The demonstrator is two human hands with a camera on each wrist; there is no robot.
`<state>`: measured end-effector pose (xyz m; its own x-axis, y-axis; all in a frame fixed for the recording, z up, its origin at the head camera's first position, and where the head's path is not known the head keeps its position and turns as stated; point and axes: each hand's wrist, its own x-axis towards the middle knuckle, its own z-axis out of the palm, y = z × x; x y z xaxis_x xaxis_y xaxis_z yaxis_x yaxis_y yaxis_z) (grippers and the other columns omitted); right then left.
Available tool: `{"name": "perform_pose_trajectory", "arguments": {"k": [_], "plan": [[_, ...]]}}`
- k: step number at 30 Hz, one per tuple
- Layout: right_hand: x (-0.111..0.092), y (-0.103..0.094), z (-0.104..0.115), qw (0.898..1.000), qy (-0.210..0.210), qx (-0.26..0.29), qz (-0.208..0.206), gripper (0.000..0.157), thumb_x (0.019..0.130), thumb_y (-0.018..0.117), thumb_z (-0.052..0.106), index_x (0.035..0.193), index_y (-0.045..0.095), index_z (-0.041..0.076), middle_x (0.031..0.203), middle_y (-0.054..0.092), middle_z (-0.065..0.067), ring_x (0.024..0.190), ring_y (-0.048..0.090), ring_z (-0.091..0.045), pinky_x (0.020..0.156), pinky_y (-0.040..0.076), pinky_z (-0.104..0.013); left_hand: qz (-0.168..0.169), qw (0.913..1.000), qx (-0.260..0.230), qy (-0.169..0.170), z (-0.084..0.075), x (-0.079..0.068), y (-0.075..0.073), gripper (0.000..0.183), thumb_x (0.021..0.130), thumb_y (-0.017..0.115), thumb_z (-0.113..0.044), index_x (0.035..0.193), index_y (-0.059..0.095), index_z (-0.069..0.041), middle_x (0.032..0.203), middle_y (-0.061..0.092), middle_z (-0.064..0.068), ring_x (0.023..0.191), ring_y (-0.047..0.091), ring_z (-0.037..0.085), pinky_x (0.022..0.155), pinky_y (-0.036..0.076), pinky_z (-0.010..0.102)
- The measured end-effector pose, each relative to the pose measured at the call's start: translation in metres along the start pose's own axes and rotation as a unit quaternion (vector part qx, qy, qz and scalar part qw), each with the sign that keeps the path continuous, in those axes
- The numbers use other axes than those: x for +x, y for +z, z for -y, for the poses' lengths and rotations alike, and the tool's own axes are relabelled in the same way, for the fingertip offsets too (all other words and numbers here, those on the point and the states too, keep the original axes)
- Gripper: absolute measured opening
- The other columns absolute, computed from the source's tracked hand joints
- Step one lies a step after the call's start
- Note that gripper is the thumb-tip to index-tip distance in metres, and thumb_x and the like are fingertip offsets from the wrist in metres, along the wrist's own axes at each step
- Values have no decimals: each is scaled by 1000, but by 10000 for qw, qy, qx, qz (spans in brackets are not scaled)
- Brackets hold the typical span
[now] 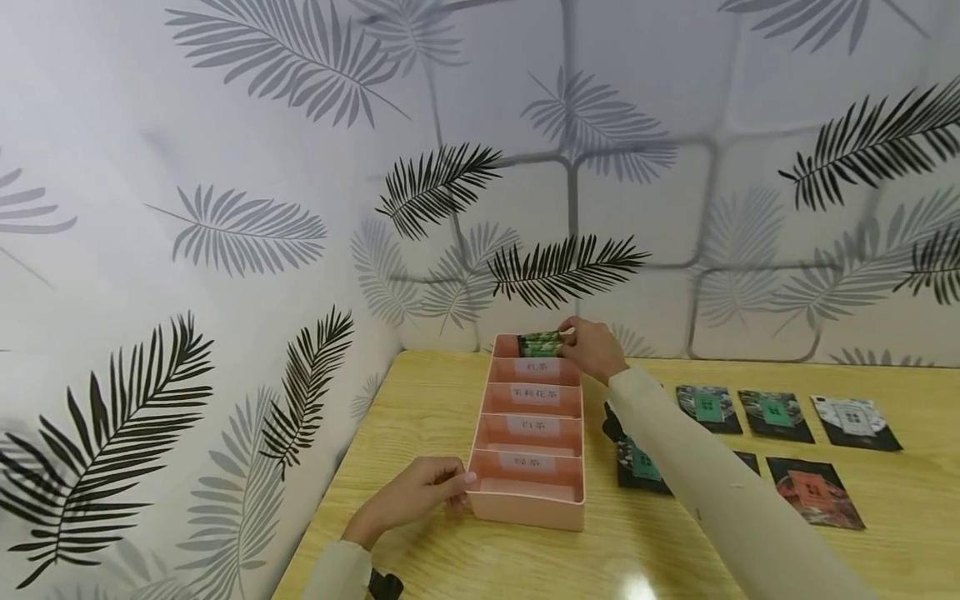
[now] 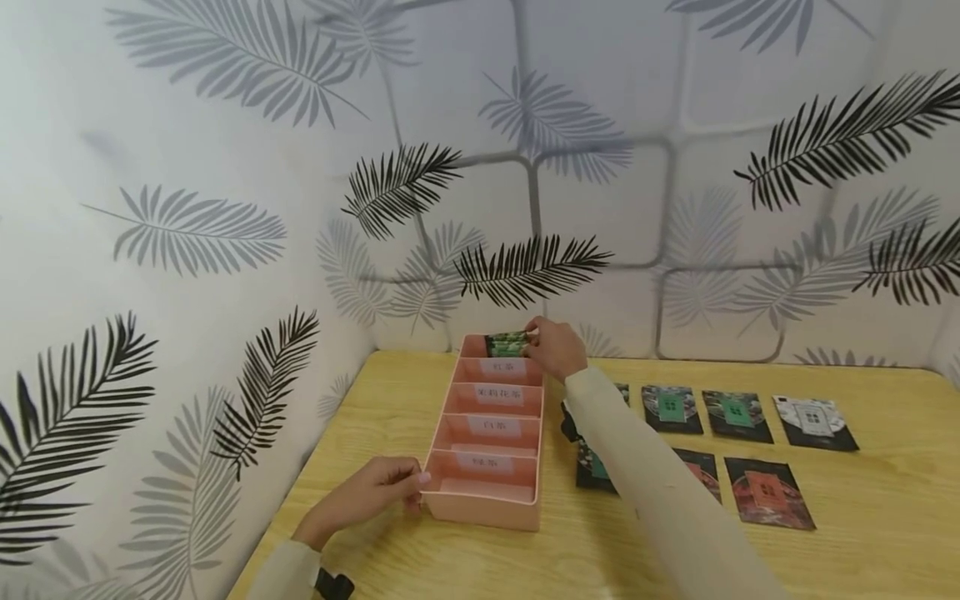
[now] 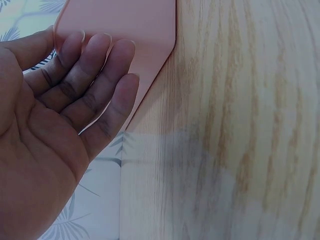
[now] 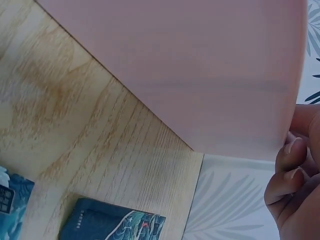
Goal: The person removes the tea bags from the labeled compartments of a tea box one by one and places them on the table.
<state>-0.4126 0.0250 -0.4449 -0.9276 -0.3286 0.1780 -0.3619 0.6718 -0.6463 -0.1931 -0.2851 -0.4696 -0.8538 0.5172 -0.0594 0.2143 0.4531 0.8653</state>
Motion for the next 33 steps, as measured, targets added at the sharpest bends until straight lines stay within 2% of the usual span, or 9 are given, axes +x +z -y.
{"name": "perform_pose_trajectory", "arguments": {"k": [9, 15, 24, 33], "plan": [[-3, -6, -2, 9993, -384, -38, 20, 19, 102, 68, 18, 112, 75, 4, 102, 76, -9, 91, 71, -26, 83, 57, -48, -29, 10000, 61, 52, -2, 2, 0, 31, 109, 54, -35, 93, 70, -13, 86, 71, 8, 83, 70, 36, 77, 58, 42], [-6, -12, -3, 9979, -627, 89, -108, 16, 103, 66, 19, 108, 75, 5, 100, 75, -9, 91, 70, -28, 84, 56, -50, -33, 10000, 46, 40, -1, 2, 1, 32, 109, 55, -34, 93, 70, -11, 87, 71, 8, 83, 70, 37, 78, 58, 43], [-8, -26, -6, 9929, -1039, 53, -584, 17, 103, 66, 18, 111, 75, 5, 98, 76, -9, 81, 68, -23, 74, 55, -46, -36, 10000, -1, 14, -3, 0, 2, 32, 109, 55, -34, 94, 69, -9, 88, 70, 10, 84, 70, 35, 80, 58, 43], [-12, -44, -9, 9887, -1119, 245, -962, 17, 104, 66, 19, 114, 74, 8, 104, 75, -8, 79, 65, -22, 71, 51, -43, -28, 10000, -11, 17, 1, 1, 3, 32, 109, 54, -35, 93, 68, -11, 89, 70, 16, 84, 70, 36, 80, 58, 42]]}}
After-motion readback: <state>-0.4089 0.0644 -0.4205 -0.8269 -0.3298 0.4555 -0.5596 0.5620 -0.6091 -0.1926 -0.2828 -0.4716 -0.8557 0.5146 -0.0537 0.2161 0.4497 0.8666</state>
